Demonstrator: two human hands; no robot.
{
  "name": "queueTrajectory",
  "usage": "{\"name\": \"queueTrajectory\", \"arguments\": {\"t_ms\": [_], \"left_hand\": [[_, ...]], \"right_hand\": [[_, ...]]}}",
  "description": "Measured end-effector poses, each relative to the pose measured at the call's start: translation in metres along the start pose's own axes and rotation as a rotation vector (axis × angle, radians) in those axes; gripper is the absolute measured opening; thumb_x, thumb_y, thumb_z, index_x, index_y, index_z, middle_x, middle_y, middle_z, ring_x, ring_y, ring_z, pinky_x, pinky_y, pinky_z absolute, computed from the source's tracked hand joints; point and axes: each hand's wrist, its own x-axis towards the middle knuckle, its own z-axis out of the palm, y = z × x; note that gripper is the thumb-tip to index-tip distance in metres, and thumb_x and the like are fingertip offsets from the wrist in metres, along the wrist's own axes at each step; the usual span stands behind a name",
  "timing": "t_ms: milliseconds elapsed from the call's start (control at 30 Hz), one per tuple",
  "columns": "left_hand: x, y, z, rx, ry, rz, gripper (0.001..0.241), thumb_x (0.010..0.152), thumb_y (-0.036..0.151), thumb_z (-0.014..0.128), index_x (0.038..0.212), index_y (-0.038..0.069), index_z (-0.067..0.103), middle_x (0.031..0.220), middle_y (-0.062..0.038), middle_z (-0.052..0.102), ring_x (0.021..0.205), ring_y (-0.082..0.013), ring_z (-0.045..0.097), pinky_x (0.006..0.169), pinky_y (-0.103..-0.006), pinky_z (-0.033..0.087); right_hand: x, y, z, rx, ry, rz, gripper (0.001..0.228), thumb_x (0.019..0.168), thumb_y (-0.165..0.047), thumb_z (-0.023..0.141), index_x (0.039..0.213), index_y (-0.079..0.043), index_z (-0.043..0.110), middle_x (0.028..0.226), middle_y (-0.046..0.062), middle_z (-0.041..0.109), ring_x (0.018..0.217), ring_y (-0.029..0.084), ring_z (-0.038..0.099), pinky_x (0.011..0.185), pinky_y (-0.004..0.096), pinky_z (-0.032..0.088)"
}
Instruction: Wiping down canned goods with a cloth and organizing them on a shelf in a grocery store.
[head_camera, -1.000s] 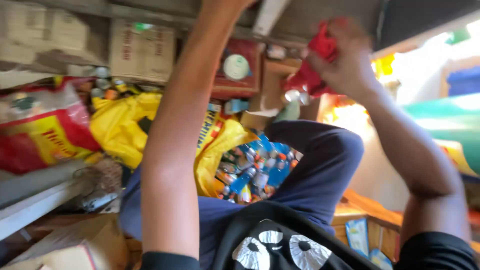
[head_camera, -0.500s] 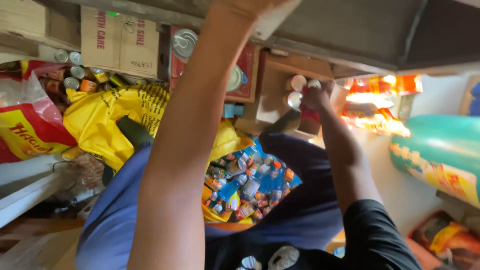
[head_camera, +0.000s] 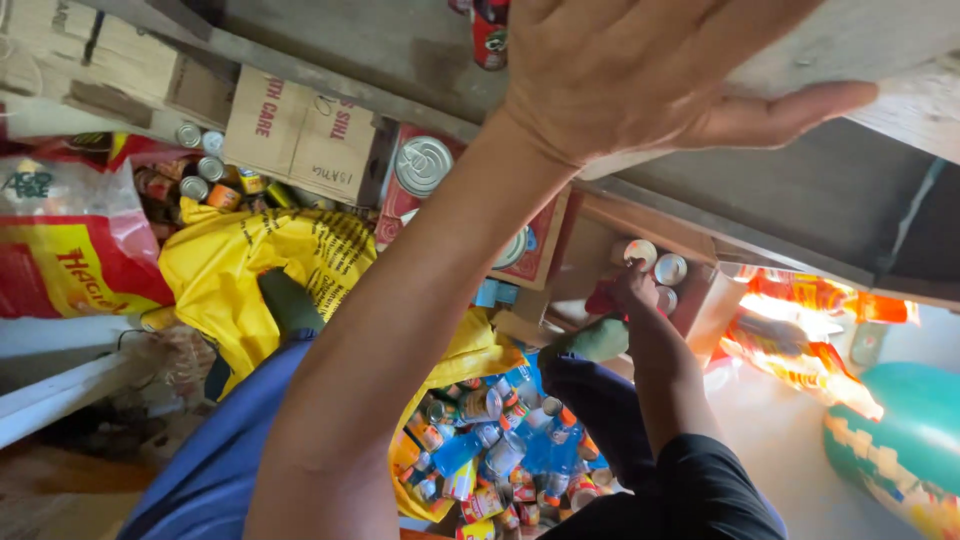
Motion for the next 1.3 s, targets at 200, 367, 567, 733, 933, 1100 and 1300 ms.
{"name": "queueTrajectory", "arguments": {"t_ms": [200,367,567,733,933,1100,1300], "left_hand": [[0.011,-0.001,-0.005,0.032,-0.056,0.006,0.055,0.084,0.07,0.068,0.126,0.035,0.07,0.12,0.01,0.061,0.103,-0.0106,0.058,0.095,-0.0369,0.038],[0.01,-0.002,-0.007,0.035,-0.132,0.006,0.06,0.09,0.07,0.066,0.134,0.028,0.065,0.129,0.004,0.059,0.116,-0.0163,0.056,0.103,-0.0425,0.038],[0.025,0.001,-0.024,0.007,-0.259,-0.031,0.077,0.1,0.075,0.063,0.146,0.014,0.052,0.129,-0.012,0.055,0.12,-0.0293,0.054,0.11,-0.0499,0.036],[0.046,0.008,-0.045,0.002,-0.231,-0.087,0.084,0.098,0.072,0.059,0.152,0.01,0.044,0.128,-0.016,0.054,0.116,-0.0343,0.051,0.113,-0.0511,0.035],[0.024,0.038,-0.105,-0.043,-0.361,-0.295,0.1,0.069,0.05,0.066,0.153,0.003,0.036,0.147,-0.018,0.053,0.136,-0.034,0.047,0.116,-0.0485,0.034],[-0.053,0.097,-0.226,-1.606,-0.869,-1.467,0.085,0.091,0.058,0.059,0.16,0.018,0.03,0.154,-0.005,0.047,0.126,-0.0246,0.06,0.072,-0.0408,0.057],[-0.104,0.15,-0.333,-1.591,-0.34,-1.897,0.057,0.092,0.037,0.074,0.142,0.019,0.052,0.133,-0.006,0.061,0.115,-0.0223,0.064,0.077,-0.0402,0.06]], "right_hand": [[-0.01,-0.017,-0.015,-0.106,0.011,-0.059,0.099,0.066,-0.048,0.082,0.143,0.0,0.041,0.123,0.029,0.068,0.112,0.043,0.069,0.092,0.051,0.058],[-0.022,-0.005,-0.044,-0.155,0.087,-0.18,0.095,0.068,-0.048,0.081,0.139,0.003,0.044,0.119,0.031,0.069,0.111,0.045,0.069,0.093,0.051,0.057],[-0.118,-0.042,-0.136,-0.233,0.106,-0.297,0.1,0.064,-0.054,0.085,0.138,-0.001,0.044,0.12,0.03,0.068,0.113,0.046,0.067,0.094,0.052,0.056],[-0.237,-0.062,-0.221,-0.182,0.148,-0.511,0.108,0.061,-0.047,0.088,0.143,-0.003,0.034,0.115,0.024,0.07,0.106,0.042,0.069,0.09,0.049,0.056],[-0.443,-0.08,-0.296,-0.04,0.319,-0.874,0.077,0.063,-0.035,0.092,0.126,-0.007,0.058,0.102,0.023,0.073,0.098,0.038,0.072,0.088,0.046,0.056],[-0.572,-0.085,-0.317,0.169,0.448,-0.867,0.078,0.059,-0.035,0.092,0.125,-0.011,0.059,0.098,0.016,0.076,0.087,0.029,0.076,0.08,0.042,0.06],[-0.618,-0.105,-0.28,0.174,0.36,-1.133,0.073,0.061,-0.031,0.093,0.125,-0.011,0.063,0.107,0.015,0.076,0.091,0.026,0.076,0.082,0.039,0.06]]}}
